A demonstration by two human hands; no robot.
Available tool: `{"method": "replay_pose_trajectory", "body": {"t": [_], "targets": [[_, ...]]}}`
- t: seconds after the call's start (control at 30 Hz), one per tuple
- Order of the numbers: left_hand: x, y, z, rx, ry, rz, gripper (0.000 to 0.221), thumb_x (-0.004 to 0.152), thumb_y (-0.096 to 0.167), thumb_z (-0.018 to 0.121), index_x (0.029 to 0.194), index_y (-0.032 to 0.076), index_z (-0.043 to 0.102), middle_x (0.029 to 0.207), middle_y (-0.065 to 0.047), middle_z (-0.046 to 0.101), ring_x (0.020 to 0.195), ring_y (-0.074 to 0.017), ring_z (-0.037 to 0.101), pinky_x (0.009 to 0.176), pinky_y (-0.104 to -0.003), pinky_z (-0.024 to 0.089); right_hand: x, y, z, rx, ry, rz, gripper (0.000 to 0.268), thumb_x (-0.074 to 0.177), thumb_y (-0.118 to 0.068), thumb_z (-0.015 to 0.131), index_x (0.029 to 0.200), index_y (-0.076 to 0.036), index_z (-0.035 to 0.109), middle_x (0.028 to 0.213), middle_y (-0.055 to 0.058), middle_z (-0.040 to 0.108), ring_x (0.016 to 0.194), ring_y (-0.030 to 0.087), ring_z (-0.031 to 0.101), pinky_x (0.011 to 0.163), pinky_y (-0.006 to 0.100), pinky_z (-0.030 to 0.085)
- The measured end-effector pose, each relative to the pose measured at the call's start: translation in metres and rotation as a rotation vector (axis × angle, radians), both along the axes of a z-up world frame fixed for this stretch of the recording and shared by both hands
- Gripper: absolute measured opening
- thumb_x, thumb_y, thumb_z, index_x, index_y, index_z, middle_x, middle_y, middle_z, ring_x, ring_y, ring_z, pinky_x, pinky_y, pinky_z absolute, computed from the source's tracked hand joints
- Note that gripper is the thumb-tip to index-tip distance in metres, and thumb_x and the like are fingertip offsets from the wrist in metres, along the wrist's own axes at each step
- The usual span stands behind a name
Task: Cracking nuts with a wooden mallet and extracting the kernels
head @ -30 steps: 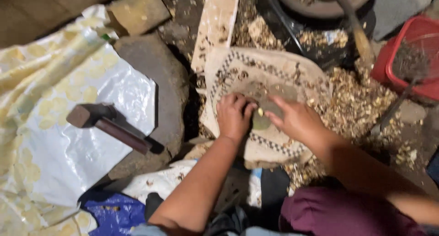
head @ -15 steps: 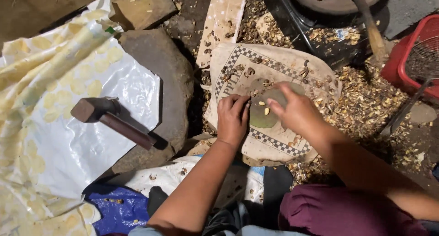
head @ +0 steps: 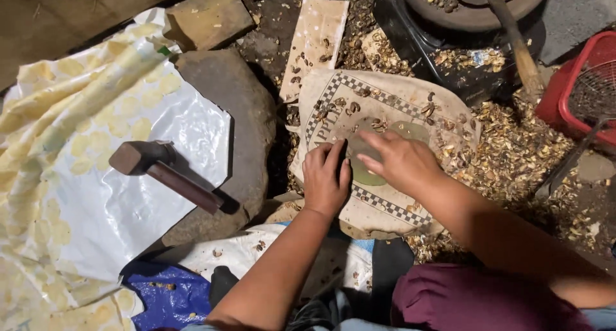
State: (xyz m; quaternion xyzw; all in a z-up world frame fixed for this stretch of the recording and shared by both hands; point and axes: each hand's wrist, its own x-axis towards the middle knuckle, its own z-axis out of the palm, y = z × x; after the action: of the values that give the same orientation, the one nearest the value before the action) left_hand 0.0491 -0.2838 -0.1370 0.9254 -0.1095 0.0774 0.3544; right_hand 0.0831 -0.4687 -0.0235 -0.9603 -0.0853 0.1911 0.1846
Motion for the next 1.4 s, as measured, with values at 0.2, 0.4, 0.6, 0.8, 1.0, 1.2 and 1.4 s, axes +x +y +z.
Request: {"method": "replay_pose_trajectory", "body": {"t": [0.2,0.4,0.6,0.8,1.0,1.2,1.4], "targets": [[0.011,0.001,-0.013,-0.067,-0.071,-0.044,0.036,0.095,0.016,0.065,0.131,0.021,0.067,0.117,-0.004,0.063,0.116,-0.0289,0.059,0.100,-0.043,0.048,0.009,0.004,0.018,0.134,0.172,-0.216,0.054,0.094,-0.047,0.059,0.143,-0.029,0.048,0.116,0.032,0.070,0.111,0.053,0.066,0.095,0.061,0.052],[0.021,-0.003,-0.001,-0.173,-0.018,0.014,0.013,0.095,0.017,0.071,0.107,0.015,0.073,0.116,-0.007,0.062,0.113,-0.0331,0.060,0.100,-0.045,0.049,0.011,-0.005,-0.013,-0.035,0.136,-0.005,0.049,0.092,-0.048,0.059,0.136,-0.026,0.054,0.119,0.026,0.072,0.110,0.049,0.069,0.095,0.060,0.054],[0.033,-0.010,-0.012,-0.004,0.086,-0.027,0.017,0.089,0.044,0.075,0.102,0.032,0.074,0.118,0.004,0.059,0.119,-0.0273,0.054,0.099,-0.045,0.044,-0.001,-0.017,0.002,-0.014,0.010,-0.113,0.054,0.096,-0.047,0.057,0.145,-0.027,0.048,0.108,0.027,0.073,0.102,0.050,0.070,0.089,0.063,0.053],[0.010,0.010,-0.005,-0.085,0.038,0.000,0.046,0.092,0.022,0.066,0.138,0.019,0.063,0.124,-0.011,0.057,0.122,-0.0363,0.054,0.106,-0.049,0.043,-0.005,0.011,0.001,0.025,0.004,-0.037,0.049,0.097,-0.042,0.059,0.144,-0.027,0.053,0.113,0.026,0.072,0.103,0.050,0.071,0.089,0.059,0.057],[0.016,0.005,-0.002,-0.139,0.006,0.040,0.024,0.097,0.020,0.068,0.121,0.019,0.071,0.116,-0.008,0.062,0.115,-0.0328,0.059,0.102,-0.047,0.048,0.008,0.005,0.015,0.111,0.160,-0.247,0.054,0.093,-0.047,0.060,0.143,-0.031,0.049,0.119,0.031,0.069,0.113,0.051,0.066,0.096,0.060,0.052],[0.024,-0.004,0.001,-0.041,0.109,-0.001,0.018,0.090,0.041,0.074,0.103,0.028,0.075,0.116,-0.002,0.060,0.115,-0.0313,0.055,0.100,-0.048,0.044,0.009,-0.012,-0.003,-0.215,0.135,0.043,0.050,0.093,-0.051,0.054,0.139,-0.033,0.053,0.108,0.025,0.076,0.104,0.047,0.073,0.094,0.059,0.055],[0.006,0.008,0.012,-0.101,0.129,0.034,0.046,0.094,0.028,0.069,0.138,0.017,0.061,0.127,-0.016,0.056,0.121,-0.0391,0.052,0.104,-0.052,0.043,0.001,0.006,-0.029,-0.020,-0.063,0.039,0.049,0.093,-0.052,0.056,0.139,-0.036,0.051,0.114,0.022,0.072,0.096,0.051,0.072,0.086,0.062,0.057]]}}
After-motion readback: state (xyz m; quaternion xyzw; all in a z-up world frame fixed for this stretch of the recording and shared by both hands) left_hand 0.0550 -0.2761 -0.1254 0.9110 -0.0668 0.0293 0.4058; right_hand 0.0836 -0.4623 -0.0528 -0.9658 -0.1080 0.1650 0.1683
